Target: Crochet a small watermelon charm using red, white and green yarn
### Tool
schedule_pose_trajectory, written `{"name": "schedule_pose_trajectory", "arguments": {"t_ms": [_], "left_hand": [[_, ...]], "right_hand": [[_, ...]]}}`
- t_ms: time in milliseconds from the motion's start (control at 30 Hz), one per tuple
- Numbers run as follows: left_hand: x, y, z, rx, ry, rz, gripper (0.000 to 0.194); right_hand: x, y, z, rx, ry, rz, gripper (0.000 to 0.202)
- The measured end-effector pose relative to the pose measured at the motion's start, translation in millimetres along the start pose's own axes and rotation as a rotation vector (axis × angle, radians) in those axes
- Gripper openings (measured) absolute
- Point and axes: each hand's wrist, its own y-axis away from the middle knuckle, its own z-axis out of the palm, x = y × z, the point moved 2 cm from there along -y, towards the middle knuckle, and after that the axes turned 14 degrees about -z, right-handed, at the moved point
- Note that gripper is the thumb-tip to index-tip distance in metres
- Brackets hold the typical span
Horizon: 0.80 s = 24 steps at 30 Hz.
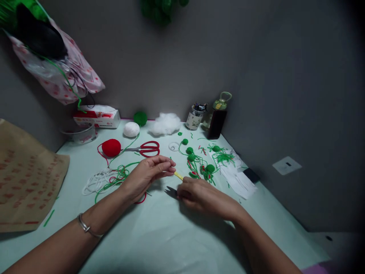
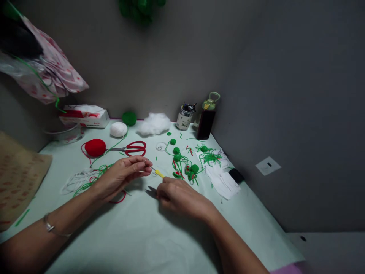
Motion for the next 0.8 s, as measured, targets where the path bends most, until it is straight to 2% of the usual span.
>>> {"name": "schedule_pose_trajectory", "arguments": {"t_ms": [67,167,267,367,533,633,700,800], "left_hand": [[-0.1,0.4,-0.5,-0.007,-0.006,-0.002,0.024],[-0.2,0.0,-2.2,-0.006,-0.007,-0.008,0.021],[0.7,-0.6,-3.4,0.007,-0.005,-0.006,0.021],[2.6,0.0,-3.1,0.026,-0.015,0.014,0.022],[4.6,0.9,-2.8,0.077,-0.045,0.074,0.024],[4.7,1.1,-2.7,0.090,-0.067,0.097,0.024],[5.1,1.8,-2.0,0.095,-0.083,0.110,0.025],[6.0,4.0,-0.2,0.096,-0.123,0.126,0.024]], "right_hand": [[2.7,0.2,-0.8,-0.003,-0.036,0.015,0.008],[3.9,-0.6,1.9,0.014,-0.014,0.065,0.023],[2.6,-2.5,6.4,0.054,-0.008,0.029,0.013],[5.3,-2.4,5.4,0.132,-0.055,-0.007,0.014],[15.8,4.4,-10.4,0.369,-0.360,0.094,0.023],[14.3,7.8,-19.2,0.521,-0.534,0.090,0.033],[11.6,8.2,-20.3,0.548,-0.613,0.090,0.038],[9.2,6.4,-15.4,0.505,-0.756,0.099,0.044]]}}
